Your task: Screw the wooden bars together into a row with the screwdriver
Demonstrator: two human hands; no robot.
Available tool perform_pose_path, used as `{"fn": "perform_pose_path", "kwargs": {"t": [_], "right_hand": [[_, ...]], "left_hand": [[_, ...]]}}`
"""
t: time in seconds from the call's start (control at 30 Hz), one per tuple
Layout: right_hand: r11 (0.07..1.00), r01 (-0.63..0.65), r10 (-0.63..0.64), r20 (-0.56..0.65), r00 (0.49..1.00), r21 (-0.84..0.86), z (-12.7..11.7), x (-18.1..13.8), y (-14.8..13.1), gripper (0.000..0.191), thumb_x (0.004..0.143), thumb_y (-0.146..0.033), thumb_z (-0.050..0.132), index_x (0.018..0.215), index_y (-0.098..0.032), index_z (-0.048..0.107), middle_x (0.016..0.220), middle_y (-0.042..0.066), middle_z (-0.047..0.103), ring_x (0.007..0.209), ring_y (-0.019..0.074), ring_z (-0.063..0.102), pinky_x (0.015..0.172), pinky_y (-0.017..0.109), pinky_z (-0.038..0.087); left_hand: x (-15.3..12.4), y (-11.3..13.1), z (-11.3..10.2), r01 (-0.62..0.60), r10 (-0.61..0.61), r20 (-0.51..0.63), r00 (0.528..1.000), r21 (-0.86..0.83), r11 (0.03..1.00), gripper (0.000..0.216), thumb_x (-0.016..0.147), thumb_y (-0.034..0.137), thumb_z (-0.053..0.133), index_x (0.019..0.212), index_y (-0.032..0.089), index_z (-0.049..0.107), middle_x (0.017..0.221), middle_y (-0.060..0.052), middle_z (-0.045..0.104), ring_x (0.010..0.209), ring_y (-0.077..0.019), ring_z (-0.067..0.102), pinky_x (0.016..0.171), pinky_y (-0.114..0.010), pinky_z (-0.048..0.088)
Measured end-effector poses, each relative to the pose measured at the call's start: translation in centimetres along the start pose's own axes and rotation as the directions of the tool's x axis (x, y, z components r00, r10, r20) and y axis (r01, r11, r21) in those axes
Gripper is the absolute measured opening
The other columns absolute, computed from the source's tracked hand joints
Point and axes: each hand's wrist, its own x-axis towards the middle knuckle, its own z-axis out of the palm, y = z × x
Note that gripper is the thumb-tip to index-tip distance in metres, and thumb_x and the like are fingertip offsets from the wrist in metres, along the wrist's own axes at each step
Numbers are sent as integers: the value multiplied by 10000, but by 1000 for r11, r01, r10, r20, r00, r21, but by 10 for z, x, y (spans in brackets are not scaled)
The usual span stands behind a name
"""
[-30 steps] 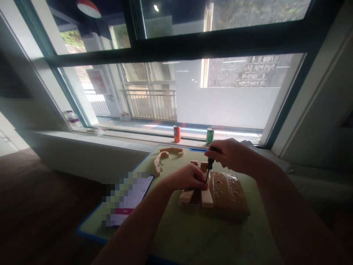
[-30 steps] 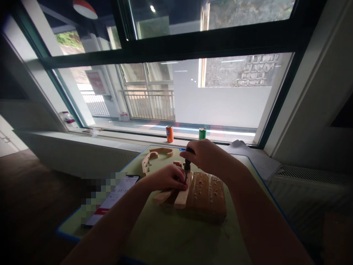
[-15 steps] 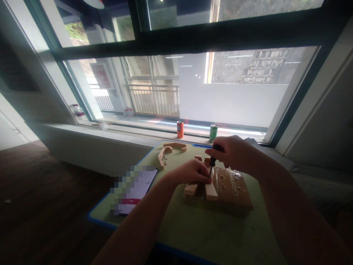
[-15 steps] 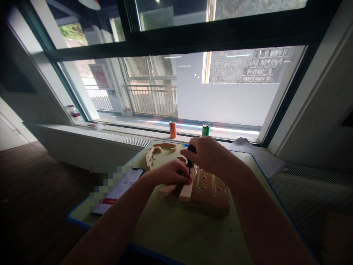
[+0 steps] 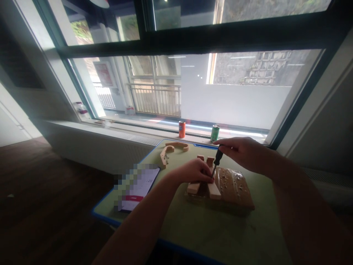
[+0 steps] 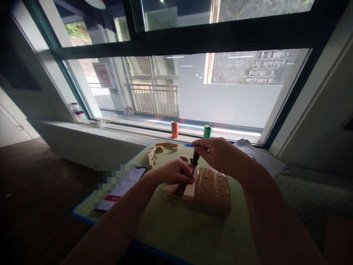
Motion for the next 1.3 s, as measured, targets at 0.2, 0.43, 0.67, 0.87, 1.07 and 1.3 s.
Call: {"fn": "perform_pose_path", "kwargs": {"t": [0.2, 0.43, 0.67, 0.87, 1.07, 1.3], "right_hand": [[997, 39, -29, -152, 988, 60, 14, 8, -8, 267, 807, -344, 525, 1018, -236, 649, 801, 22, 660, 648, 122, 579, 583, 234, 414], [996, 83, -81, -121, 989, 12, 9, 5, -7, 261, 830, -312, 496, 1037, -237, 637, 812, 16, 666, 659, 120, 581, 589, 232, 418], [971, 36, -61, -100, 993, -236, 12, 10, -3, 320, 823, -437, 472, 788, -184, 666, 630, 19, 621, 542, 124, 514, 506, 245, 348], [985, 76, -85, -52, 995, -156, 10, 6, -10, 305, 864, -232, 398, 1082, -203, 608, 894, 39, 666, 718, 126, 585, 630, 224, 400], [993, 12, -8, 39, 999, -121, 4, 5, -6, 325, 862, -267, 387, 1095, -177, 596, 671, 10, 643, 508, 92, 520, 514, 217, 357], [960, -52, 17, -127, 992, -276, 16, 11, -5, 332, 851, -401, 419, 864, -195, 678, 634, 16, 638, 527, 113, 524, 511, 229, 324]], "left_hand": [[2, -4, 0, 17, -18, 17, 1000, 18, 1000, 273, 684, 384, 639, 767, 128, 679, 687, -16, 616, 637, -107, 516, 599, -224, 379], [2, -3, 0, 19, -19, 20, 1000, 6, 1000, 291, 686, 393, 633, 786, 123, 676, 690, -20, 607, 643, -109, 511, 620, -231, 385], [1, 1, -1, 28, -28, 19, 999, 30, 999, 275, 689, 390, 625, 785, 138, 681, 674, -8, 594, 648, -108, 498, 633, -228, 381], [2, -1, -1, 36, -37, 18, 999, 44, 998, 301, 684, 413, 625, 786, 136, 683, 642, 1, 583, 607, -93, 473, 597, -217, 365], [2, -2, 1, 45, -45, 17, 999, 2, 999, 310, 690, 400, 622, 806, 119, 679, 658, -6, 590, 595, -87, 478, 563, -210, 356], [2, -3, 2, -21, 21, 12, 1000, 7, 1000, 278, 686, 368, 637, 793, 115, 684, 675, -13, 610, 629, -94, 505, 593, -210, 374]]}}
